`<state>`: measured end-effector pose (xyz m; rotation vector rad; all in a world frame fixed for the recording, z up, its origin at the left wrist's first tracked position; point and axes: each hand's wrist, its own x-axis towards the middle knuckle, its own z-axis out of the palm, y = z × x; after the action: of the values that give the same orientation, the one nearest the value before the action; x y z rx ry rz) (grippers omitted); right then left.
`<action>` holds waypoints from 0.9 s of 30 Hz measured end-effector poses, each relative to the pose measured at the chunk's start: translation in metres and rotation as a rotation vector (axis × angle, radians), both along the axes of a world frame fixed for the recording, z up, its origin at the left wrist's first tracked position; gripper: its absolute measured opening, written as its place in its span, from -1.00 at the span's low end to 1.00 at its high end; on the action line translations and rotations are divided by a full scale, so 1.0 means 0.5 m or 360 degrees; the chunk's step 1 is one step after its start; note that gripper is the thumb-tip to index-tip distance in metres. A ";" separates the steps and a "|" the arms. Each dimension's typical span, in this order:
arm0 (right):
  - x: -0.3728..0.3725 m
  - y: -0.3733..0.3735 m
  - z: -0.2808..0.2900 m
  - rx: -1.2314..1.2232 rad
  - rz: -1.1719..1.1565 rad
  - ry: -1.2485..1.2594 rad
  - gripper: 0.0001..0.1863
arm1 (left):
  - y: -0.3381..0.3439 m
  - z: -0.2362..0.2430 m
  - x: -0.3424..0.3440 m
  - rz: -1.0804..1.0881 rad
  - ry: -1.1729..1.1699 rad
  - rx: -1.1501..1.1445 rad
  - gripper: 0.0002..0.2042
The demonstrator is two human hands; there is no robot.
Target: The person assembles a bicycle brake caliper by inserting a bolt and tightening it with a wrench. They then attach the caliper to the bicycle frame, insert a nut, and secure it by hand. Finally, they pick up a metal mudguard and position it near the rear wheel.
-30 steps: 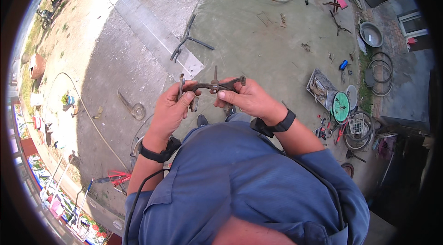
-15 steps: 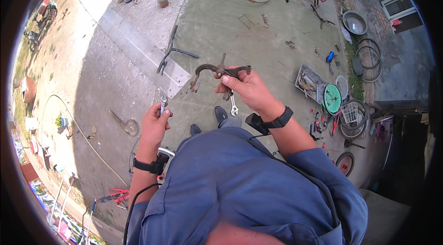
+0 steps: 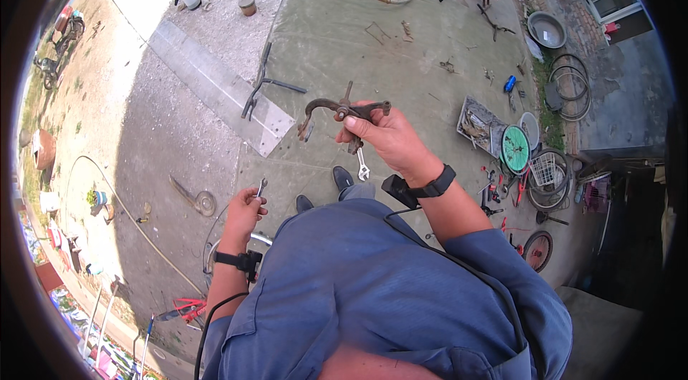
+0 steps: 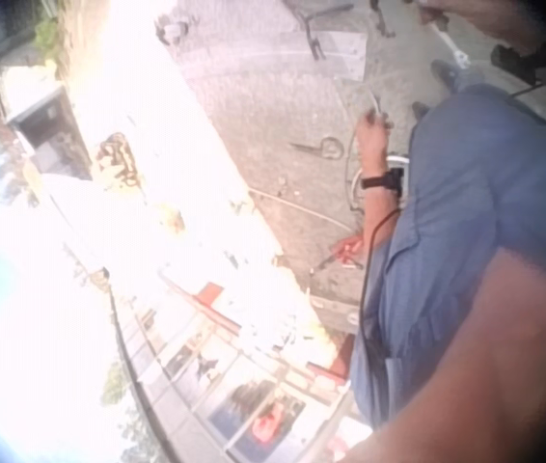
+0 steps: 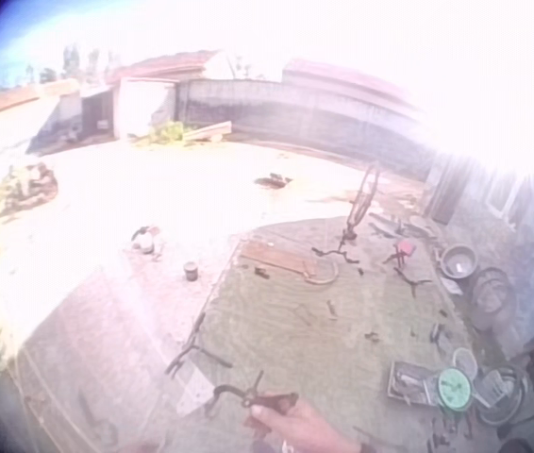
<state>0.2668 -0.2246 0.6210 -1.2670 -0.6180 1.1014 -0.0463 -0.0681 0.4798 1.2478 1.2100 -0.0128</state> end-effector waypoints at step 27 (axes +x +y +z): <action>0.005 0.012 0.000 -0.0114 0.0023 -0.0042 -0.74 | 0.000 -0.038 -0.018 0.0030 0.0036 -0.0066 -0.71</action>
<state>0.2694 -0.2188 0.6210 -1.3425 -0.6131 1.1291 -0.0553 -0.0684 0.4607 1.2029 1.2350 -0.0384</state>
